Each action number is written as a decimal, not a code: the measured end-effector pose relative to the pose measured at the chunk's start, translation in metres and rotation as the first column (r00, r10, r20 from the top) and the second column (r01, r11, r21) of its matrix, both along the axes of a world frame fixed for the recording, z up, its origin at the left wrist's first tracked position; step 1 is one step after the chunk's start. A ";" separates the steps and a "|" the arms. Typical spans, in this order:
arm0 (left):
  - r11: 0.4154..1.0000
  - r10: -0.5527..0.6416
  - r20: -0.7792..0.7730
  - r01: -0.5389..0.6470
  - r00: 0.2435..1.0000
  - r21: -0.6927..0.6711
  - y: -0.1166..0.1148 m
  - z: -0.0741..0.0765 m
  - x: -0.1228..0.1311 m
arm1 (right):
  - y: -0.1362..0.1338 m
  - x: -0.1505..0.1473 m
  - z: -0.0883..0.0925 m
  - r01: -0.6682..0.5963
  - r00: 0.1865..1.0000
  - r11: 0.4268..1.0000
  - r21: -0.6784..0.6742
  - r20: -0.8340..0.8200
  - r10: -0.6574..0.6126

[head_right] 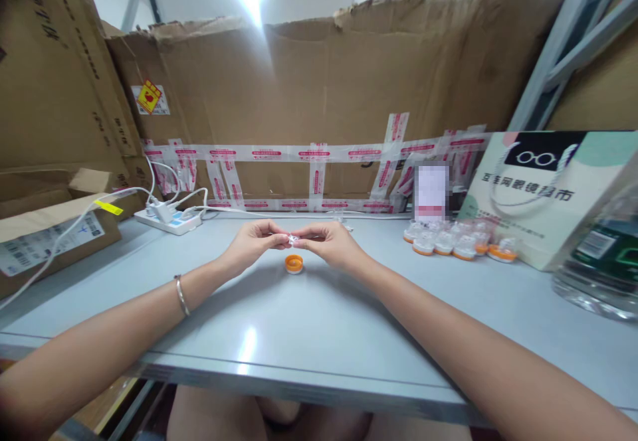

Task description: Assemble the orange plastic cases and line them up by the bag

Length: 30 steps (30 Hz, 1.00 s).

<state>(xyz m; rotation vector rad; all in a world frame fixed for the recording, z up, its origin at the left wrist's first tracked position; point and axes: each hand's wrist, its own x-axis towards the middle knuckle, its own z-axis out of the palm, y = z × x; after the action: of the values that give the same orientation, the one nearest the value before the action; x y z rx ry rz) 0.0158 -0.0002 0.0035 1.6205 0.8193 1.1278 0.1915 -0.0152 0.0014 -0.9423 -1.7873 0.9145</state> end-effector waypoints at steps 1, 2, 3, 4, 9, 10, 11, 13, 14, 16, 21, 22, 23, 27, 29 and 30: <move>1.000 -0.005 0.008 0.005 1.000 0.002 0.000 0.000 0.000 | 0.001 0.001 -0.001 -0.006 1.000 1.000 0.015 -0.006 0.006; 1.000 -0.010 0.015 0.010 1.000 0.003 0.000 0.000 0.000 | 0.001 0.001 -0.002 -0.009 1.000 1.000 0.024 -0.009 0.010; 1.000 -0.015 0.020 0.015 1.000 0.000 0.000 0.001 0.000 | 0.002 0.002 -0.002 -0.011 1.000 1.000 0.028 -0.009 0.011; 1.000 -0.020 0.021 0.020 1.000 -0.004 -0.001 0.001 0.000 | 0.001 0.002 -0.002 -0.013 1.000 1.000 0.023 -0.008 0.013; 0.999 -0.028 0.014 0.028 1.000 -0.028 -0.002 0.001 -0.001 | -0.002 0.001 -0.001 -0.001 1.000 0.999 -0.040 0.010 0.001; 0.999 -0.029 0.010 0.029 1.000 -0.028 -0.002 0.001 -0.001 | -0.003 0.000 0.000 0.001 1.000 0.999 -0.040 0.015 0.000; 0.999 -0.034 0.004 0.034 0.999 -0.025 -0.002 0.001 -0.001 | -0.003 0.000 0.000 0.001 1.000 0.999 -0.038 0.017 -0.001; 0.998 -0.053 -0.010 0.053 0.999 -0.015 -0.002 0.001 0.000 | -0.005 -0.002 0.002 -0.005 1.000 0.999 -0.034 0.019 0.005; 0.998 -0.065 -0.016 0.065 0.998 -0.012 -0.002 0.001 0.000 | -0.006 -0.003 0.002 -0.007 1.000 0.999 -0.037 0.023 0.008; 0.997 -0.074 -0.024 0.073 0.997 -0.015 -0.003 0.001 0.000 | -0.007 -0.004 0.003 -0.003 0.999 0.999 -0.047 0.038 0.005; 0.999 -0.039 -0.020 0.038 0.999 -0.027 -0.005 0.003 0.001 | -0.007 -0.002 0.003 0.045 0.997 0.998 -0.037 0.058 -0.043; 0.999 -0.038 -0.014 0.037 0.999 -0.026 -0.005 0.004 0.001 | -0.007 -0.001 0.003 0.043 0.998 0.999 -0.030 0.056 -0.042; 0.999 -0.037 -0.009 0.037 0.999 -0.024 -0.005 0.004 0.001 | -0.007 0.000 0.003 0.035 0.998 0.999 -0.024 0.055 -0.034; 0.999 -0.035 0.005 0.035 0.999 -0.016 -0.004 0.004 0.000 | -0.007 0.003 0.004 0.004 0.999 1.000 -0.005 0.050 -0.003; 0.999 -0.032 0.011 0.032 0.999 -0.013 -0.004 0.004 -0.001 | -0.007 0.003 0.004 0.001 0.998 1.000 0.018 0.062 -0.002; 1.000 -0.028 0.013 0.029 1.000 -0.011 -0.003 0.004 -0.001 | -0.007 0.003 0.004 -0.006 0.997 0.999 0.038 0.073 0.003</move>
<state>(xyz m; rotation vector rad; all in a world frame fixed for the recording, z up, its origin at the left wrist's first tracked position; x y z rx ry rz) 0.0150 -0.0033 0.0072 1.6091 0.7907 1.1106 0.1948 -0.0220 0.0057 -0.9589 -1.8629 0.8556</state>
